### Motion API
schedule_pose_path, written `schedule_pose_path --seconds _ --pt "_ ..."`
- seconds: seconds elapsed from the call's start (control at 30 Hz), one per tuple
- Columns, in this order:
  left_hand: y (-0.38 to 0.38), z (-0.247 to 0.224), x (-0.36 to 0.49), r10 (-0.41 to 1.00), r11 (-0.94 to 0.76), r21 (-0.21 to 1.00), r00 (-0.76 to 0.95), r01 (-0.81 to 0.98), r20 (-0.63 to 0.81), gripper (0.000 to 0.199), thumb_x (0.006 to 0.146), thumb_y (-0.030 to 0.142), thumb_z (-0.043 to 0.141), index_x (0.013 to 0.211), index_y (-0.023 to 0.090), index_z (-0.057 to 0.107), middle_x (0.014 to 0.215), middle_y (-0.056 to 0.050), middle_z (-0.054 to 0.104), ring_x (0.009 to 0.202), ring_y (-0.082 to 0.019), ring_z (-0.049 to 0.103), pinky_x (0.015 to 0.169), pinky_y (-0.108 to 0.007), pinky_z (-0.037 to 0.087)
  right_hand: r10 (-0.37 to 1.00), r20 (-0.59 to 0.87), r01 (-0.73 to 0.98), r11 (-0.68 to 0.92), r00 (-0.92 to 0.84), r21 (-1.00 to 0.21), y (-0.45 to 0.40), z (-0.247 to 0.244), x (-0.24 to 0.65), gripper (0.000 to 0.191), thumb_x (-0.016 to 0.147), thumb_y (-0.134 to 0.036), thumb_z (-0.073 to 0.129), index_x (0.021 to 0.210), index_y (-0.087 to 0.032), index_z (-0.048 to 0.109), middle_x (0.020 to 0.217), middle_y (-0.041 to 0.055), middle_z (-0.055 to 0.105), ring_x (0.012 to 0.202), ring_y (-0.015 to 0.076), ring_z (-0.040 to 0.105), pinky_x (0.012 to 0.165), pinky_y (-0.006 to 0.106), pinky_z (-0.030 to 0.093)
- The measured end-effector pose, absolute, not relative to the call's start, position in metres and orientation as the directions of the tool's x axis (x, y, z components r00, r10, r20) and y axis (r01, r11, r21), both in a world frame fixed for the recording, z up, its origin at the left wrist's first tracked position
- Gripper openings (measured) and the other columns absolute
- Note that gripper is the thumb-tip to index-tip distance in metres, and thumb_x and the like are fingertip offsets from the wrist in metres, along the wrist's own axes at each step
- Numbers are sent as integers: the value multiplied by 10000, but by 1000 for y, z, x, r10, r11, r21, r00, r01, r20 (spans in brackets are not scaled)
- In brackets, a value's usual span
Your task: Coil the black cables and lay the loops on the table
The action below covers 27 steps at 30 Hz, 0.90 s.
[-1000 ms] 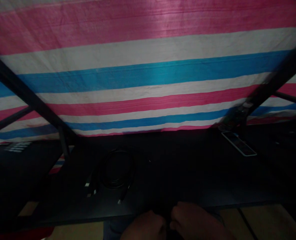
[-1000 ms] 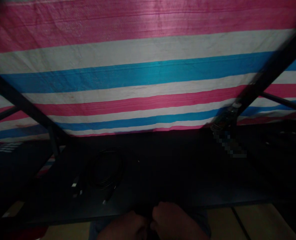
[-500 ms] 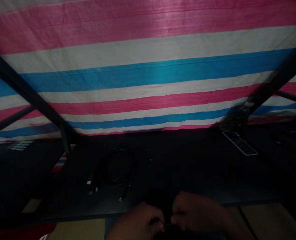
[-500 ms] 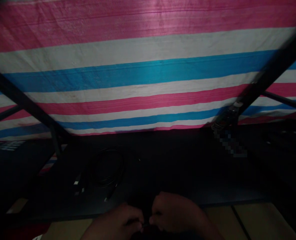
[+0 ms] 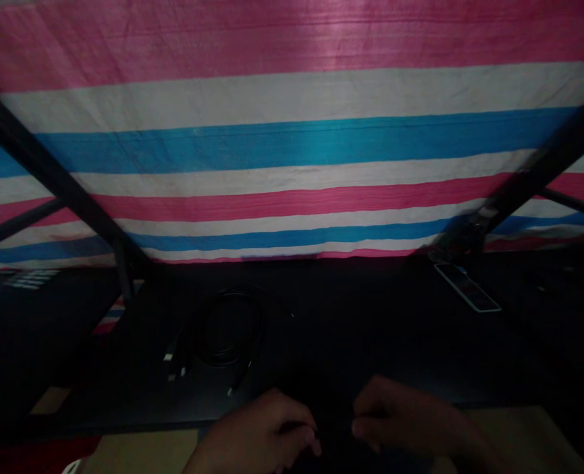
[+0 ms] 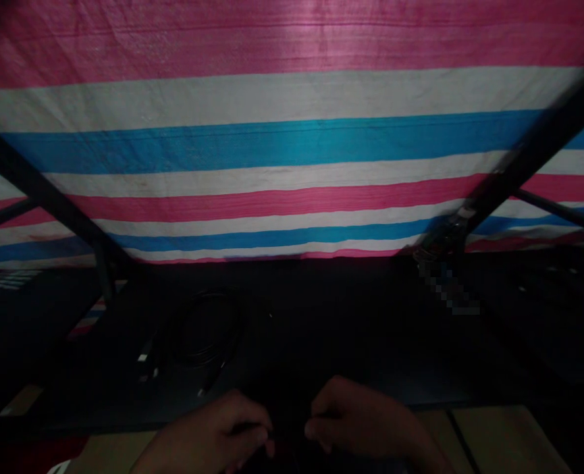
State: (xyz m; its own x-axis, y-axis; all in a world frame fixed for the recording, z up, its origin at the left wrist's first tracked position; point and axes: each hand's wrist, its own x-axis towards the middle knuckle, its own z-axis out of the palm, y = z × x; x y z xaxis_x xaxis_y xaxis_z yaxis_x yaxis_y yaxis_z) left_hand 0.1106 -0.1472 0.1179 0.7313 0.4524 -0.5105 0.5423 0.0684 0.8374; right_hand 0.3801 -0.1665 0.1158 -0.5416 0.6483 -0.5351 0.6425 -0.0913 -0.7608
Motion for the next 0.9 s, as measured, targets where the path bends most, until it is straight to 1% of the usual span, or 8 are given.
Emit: schedule_pose_path --seconds 0.1,0.17,0.27,0.4,0.5,0.57,0.73,0.9 --pt "-141 133 100 406 118 869 776 480 -483 319 933 220 471 1044 188 768 621 48 503 529 -87 476 517 -183 367 654 -484 563 -107 -581 -820 -163 125 390 355 909 -363 590 641 -140 659 587 -35 523 546 76 439 511 200 286" --pt "-142 136 98 392 46 869 791 492 -469 325 911 170 478 1032 211 778 624 45 524 551 -91 496 539 -187 370 615 -485 546 -103 -621 -831 -163 124 384 358 910 -355 593 629 -141 650 559 -43 494 523 70 419 500 199 279" --pt "-152 129 101 420 -98 818 768 567 -483 331 848 117 521 970 264 792 724 29 662 640 -111 563 593 -208 378 534 -550 598 -99 -642 -795 -167 112 361 319 883 -305 617 605 -148 631 514 -58 465 475 65 393 467 203 256" --pt "-171 106 109 552 -100 685 613 721 -565 240 788 182 607 912 288 783 971 4 763 785 -165 633 618 -245 382 584 -624 739 -60 -519 -671 -177 95 338 258 802 -283 675 582 -159 622 484 -73 406 462 70 364 457 218 220" --pt "-181 93 119 625 -5 594 466 805 -626 218 813 254 604 947 258 775 976 -46 767 783 -197 652 593 -273 373 656 -590 774 -14 -471 -633 -184 87 332 196 778 -256 677 603 -169 670 497 -68 409 495 83 369 487 228 242" --pt "-183 91 125 623 20 576 440 817 -646 236 838 290 589 971 248 779 980 -65 770 766 -202 662 568 -279 357 660 -574 762 -3 -484 -647 -186 84 330 146 772 -252 683 648 -177 704 516 -67 429 509 87 373 497 230 248" --pt "-172 105 124 549 -39 606 524 794 -651 248 825 271 612 977 287 807 1002 -26 782 829 -195 682 601 -266 378 574 -558 647 -62 -600 -760 -183 84 335 162 824 -291 675 714 -185 729 546 -76 463 507 74 358 492 216 238" --pt "-160 117 96 443 -106 769 722 630 -531 304 889 230 563 1067 303 798 954 12 778 817 -141 661 678 -225 430 541 -568 606 -129 -620 -785 -171 100 365 173 783 -269 749 661 -156 701 562 -72 503 535 70 435 492 191 260"
